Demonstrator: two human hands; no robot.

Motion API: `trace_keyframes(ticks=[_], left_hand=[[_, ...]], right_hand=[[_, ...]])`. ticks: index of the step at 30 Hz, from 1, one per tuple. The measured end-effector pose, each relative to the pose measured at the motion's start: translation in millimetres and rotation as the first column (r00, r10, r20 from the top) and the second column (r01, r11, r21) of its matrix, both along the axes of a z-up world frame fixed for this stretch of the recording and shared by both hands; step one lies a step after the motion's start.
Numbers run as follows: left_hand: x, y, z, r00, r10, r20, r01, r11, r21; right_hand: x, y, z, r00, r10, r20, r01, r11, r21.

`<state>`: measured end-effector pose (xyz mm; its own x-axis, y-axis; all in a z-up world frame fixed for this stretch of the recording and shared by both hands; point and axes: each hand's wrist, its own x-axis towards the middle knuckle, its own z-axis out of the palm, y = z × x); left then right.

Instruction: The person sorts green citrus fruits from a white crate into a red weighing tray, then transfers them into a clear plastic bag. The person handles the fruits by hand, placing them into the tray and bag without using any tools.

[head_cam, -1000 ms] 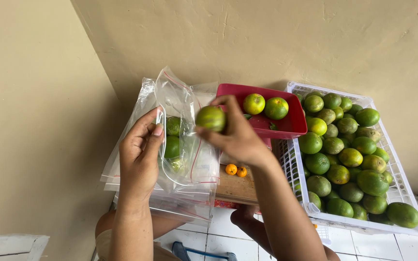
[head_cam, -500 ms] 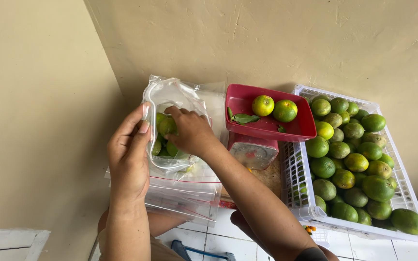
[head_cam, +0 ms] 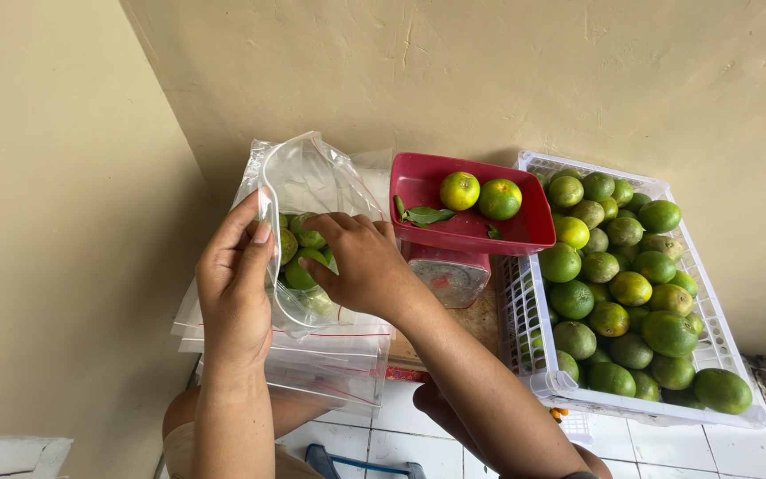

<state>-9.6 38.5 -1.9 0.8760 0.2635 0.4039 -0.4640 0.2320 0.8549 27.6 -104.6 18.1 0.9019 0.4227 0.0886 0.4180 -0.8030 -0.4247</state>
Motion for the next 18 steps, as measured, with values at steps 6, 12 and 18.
trace_keyframes(ticks=[6, 12, 18], left_hand=[[5, -4, -9, 1.000, 0.003, -0.003, -0.003, 1.000, 0.030], [5, -10, -9, 1.000, -0.011, -0.012, 0.012, 0.999, 0.046], [7, -19, -11, 0.998, -0.015, -0.060, 0.020, 0.997, 0.071]], right_hand=[[-6, -14, 5, 0.988, 0.023, 0.150, -0.062, 0.965, 0.256], [2, -41, -2, 0.971, -0.093, 0.222, -0.006, 0.913, 0.408], [18, -76, -7, 0.931, -0.209, 0.300, 0.045, 0.879, 0.474]])
